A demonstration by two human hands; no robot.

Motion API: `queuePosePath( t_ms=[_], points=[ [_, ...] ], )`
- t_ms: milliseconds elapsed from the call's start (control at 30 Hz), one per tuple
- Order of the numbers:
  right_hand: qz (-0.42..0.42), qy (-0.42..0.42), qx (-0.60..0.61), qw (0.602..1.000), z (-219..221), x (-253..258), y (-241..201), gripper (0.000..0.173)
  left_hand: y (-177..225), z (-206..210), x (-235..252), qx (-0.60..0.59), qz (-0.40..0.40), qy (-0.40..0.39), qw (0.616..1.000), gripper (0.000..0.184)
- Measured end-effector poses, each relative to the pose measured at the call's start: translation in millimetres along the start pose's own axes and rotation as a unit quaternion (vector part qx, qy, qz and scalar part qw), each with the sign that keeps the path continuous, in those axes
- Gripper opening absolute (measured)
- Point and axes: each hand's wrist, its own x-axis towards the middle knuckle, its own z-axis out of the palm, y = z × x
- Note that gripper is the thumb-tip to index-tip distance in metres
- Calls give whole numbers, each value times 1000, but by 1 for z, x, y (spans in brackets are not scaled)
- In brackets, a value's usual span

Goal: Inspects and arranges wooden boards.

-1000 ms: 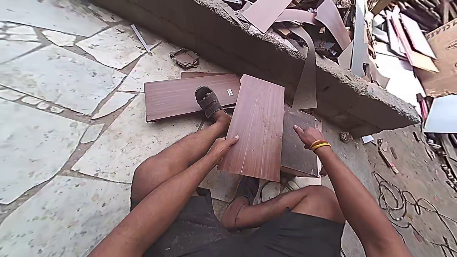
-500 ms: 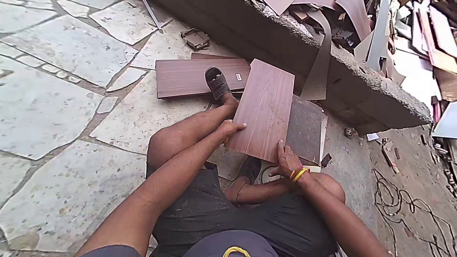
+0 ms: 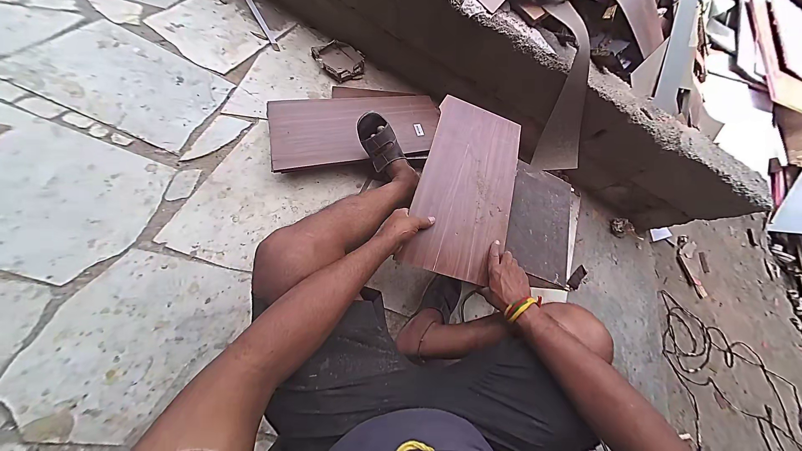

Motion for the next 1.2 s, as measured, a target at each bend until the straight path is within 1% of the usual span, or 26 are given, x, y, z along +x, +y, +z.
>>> queuePosePath(
  t_ms=[267, 367, 467, 533, 567, 600, 667, 700, 800, 867, 933, 1067, 1200],
  points=[
    [-1, -7, 2, 1000, -3, 1, 1, 123, 4, 0, -2, -26, -11, -15, 999, 54],
    [3, -14, -3, 1000, -8, 1, 2, 126, 8, 2, -3, -37, -8, -3, 999, 52],
    [-13, 20, 9, 1000, -13, 10, 8, 125, 26, -5, 5, -17, -11, 7, 1000, 56],
    [-37, 56, 37, 997, -12, 15, 13, 122, 42, -12, 10, 29, -29, 19, 999, 61],
    [-46, 78, 55, 994, -12, 16, 16, 121, 48, -14, 15, 42, -37, 27, 998, 65],
    [-53, 103, 73, 991, -17, 20, 19, 119, 60, -15, 19, 34, -37, 34, 998, 64],
    [-59, 144, 104, 982, -23, 23, 26, 112, 76, -11, 24, 27, -38, 37, 998, 64],
    [-59, 151, 113, 980, -26, 25, 30, 108, 81, -8, 30, 27, -37, 37, 998, 65],
    [-60, 142, 106, 982, -30, 35, 43, 100, 78, 0, 50, 20, -30, 33, 999, 74],
    [-60, 110, 93, 988, -25, 39, 47, 98, 69, 5, 52, 31, -26, 18, 999, 69],
    [-50, 79, 66, 993, -17, 40, 45, 97, 52, 12, 56, 49, -8, 19, 999, 64],
    [-44, 70, 49, 995, -17, 44, 40, 87, 38, 18, 62, 67, 17, 36, 997, 66],
    [-37, 57, 53, 996, -22, 44, 37, 85, 37, 16, 65, 39, 20, 19, 999, 65]
  ],
)
